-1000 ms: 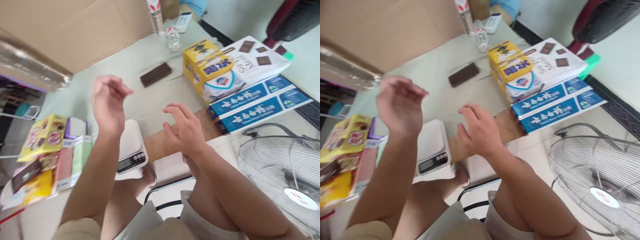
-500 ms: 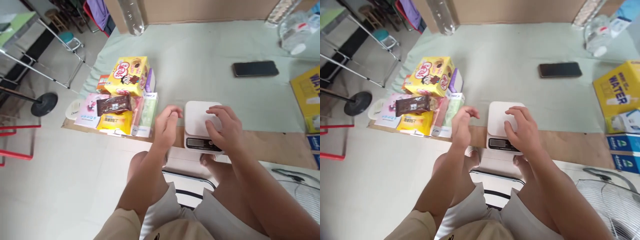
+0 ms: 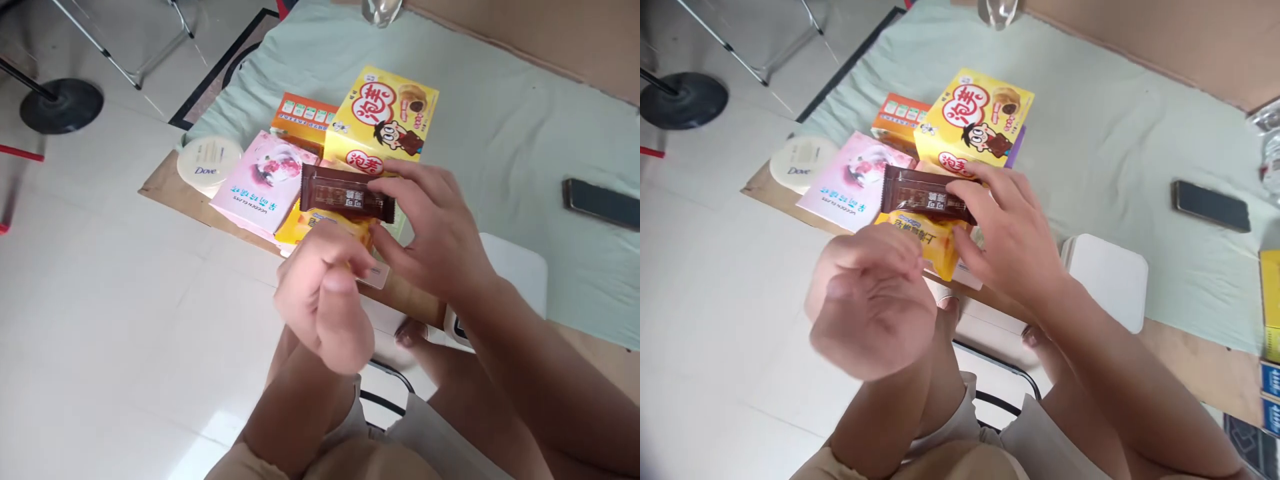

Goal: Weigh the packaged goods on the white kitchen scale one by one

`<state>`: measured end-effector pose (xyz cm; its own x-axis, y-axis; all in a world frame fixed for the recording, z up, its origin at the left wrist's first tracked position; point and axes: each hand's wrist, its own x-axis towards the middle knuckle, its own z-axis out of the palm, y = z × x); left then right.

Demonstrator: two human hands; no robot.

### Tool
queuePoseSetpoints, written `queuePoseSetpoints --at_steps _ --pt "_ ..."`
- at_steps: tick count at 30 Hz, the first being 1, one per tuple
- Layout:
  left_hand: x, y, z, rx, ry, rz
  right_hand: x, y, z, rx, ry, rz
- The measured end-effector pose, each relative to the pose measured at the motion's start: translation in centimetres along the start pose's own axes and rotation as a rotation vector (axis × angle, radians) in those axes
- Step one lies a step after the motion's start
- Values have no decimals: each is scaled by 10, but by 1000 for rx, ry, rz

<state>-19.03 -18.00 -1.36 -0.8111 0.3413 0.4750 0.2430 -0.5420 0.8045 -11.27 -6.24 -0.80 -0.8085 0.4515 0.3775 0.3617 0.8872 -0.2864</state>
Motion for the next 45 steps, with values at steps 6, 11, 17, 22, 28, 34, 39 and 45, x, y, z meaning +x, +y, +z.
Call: queuePoseSetpoints --at_steps 6,11,17,22,28,34,39,45 --pt "0 1 -7 -14 -19 44 18 -8 -3 -61 -124 5" --pt "-1 9 -2 -58 -8 13 4 -13 -22 -30 75 -71" --pt "-21 7 24 -61 -163 50 -80 72 -34 -93 579 186" --pt "-41 -21 55 -52 -613 -103 -167 132 -32 -212 591 588" --pt "-57 -42 85 231 -812 -227 -207 121 -42 -67 351 434" --pt "-71 -64 109 534 -828 -200 -229 139 -35 114 458 424" --pt "-77 -70 117 788 -811 -191 -232 139 -33 106 437 417" --pt "-84 -69 120 831 -810 -166 -224 121 -31 -4 309 406"
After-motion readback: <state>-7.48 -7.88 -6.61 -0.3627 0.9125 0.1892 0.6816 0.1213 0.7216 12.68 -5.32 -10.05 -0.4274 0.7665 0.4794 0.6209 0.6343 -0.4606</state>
